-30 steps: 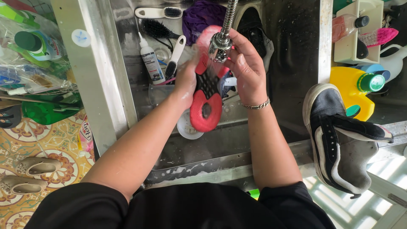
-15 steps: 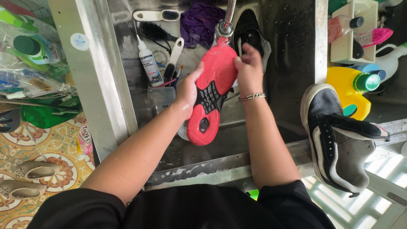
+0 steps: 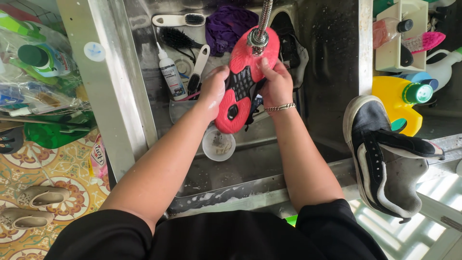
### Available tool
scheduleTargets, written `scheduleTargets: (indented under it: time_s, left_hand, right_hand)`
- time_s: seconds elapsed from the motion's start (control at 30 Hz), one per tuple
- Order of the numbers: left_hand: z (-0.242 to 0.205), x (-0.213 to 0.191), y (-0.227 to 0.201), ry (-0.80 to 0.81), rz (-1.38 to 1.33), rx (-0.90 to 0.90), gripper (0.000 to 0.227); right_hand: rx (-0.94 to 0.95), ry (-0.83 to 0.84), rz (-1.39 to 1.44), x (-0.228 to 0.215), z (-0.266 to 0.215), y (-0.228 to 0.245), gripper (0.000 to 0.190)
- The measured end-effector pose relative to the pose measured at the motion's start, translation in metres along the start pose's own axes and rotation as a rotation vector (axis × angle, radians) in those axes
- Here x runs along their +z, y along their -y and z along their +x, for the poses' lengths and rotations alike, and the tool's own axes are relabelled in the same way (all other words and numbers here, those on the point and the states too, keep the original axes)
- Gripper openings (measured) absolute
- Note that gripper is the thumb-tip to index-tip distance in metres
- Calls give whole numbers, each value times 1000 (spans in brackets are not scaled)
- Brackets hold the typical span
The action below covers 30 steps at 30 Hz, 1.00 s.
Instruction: Clean and scrub shoes at a sink using a brush and soap.
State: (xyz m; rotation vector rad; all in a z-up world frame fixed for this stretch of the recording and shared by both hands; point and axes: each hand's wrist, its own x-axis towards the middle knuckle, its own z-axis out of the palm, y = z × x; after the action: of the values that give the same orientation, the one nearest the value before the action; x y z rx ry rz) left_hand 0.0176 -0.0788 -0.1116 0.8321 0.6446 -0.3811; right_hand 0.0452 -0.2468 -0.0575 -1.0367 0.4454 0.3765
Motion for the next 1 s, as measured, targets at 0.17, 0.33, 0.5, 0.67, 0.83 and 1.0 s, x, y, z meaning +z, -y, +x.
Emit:
scheduleTargets:
  time_s: [0.17,0.33,0.5,0.67,0.83,1.0]
  left_hand:
    - [-2,4,-8,-35,213,66,32]
    - [-1,4,-2,-59,351,70,34]
    - [-23,20,-19,-6,346,-98,47]
    - [-27,26,-14,120,337,-172,55]
    - [-52,53,-38,158,268,-365,62]
    - [-44,44,-17,319,306,70,39]
  right_hand:
    - [-159,3,70,-8,6,-1,26]
    - [-122,-181,42,-1,-1,13,26]
    - [-188,-291,105,-8,-1,26,26]
    - [-213,-361,57,-29,0,38,27]
    - [-301,-246,251,-39,1,47,35]
    - [-93,-47,332,-38,6,44,54]
